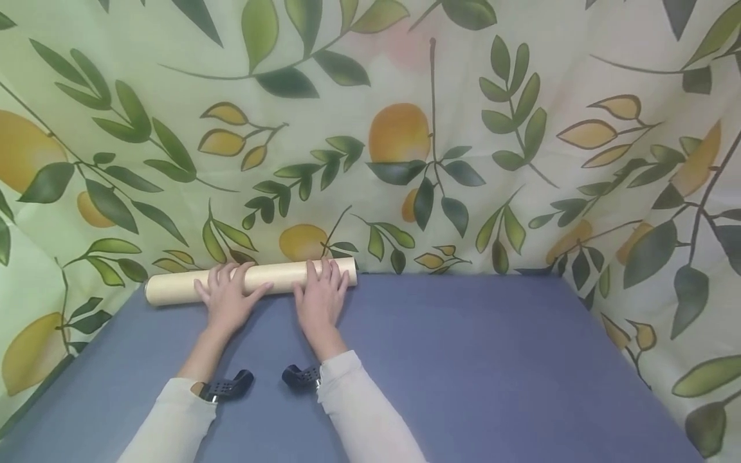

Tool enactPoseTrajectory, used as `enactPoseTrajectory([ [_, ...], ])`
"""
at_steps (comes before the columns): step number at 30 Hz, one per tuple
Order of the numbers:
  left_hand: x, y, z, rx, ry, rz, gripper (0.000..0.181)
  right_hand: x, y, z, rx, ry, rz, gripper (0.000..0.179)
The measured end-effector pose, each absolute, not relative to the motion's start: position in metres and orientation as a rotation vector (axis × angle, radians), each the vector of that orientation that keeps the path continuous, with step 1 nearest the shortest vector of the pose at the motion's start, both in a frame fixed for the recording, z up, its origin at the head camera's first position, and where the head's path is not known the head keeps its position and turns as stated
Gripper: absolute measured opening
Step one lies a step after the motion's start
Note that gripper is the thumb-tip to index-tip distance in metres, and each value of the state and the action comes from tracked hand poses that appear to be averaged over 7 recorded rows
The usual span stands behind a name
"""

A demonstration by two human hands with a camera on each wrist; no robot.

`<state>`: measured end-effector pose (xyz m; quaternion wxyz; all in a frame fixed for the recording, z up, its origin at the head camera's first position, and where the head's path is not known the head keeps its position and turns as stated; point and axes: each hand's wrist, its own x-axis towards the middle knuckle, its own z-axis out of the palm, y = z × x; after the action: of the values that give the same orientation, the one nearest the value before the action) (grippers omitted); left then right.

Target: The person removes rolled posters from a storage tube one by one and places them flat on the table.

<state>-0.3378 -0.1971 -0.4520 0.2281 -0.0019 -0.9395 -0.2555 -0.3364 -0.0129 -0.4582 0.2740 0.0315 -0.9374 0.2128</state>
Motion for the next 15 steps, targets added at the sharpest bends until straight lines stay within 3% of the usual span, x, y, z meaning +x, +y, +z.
enactPoseTrajectory([
  [15, -0.3288, -0.1882, -0.4452, 0.009, -2.587, -0.703, 0.069, -0.3316, -0.0066, -0.4528, 0.07, -2.56, 0.602, 0.049],
])
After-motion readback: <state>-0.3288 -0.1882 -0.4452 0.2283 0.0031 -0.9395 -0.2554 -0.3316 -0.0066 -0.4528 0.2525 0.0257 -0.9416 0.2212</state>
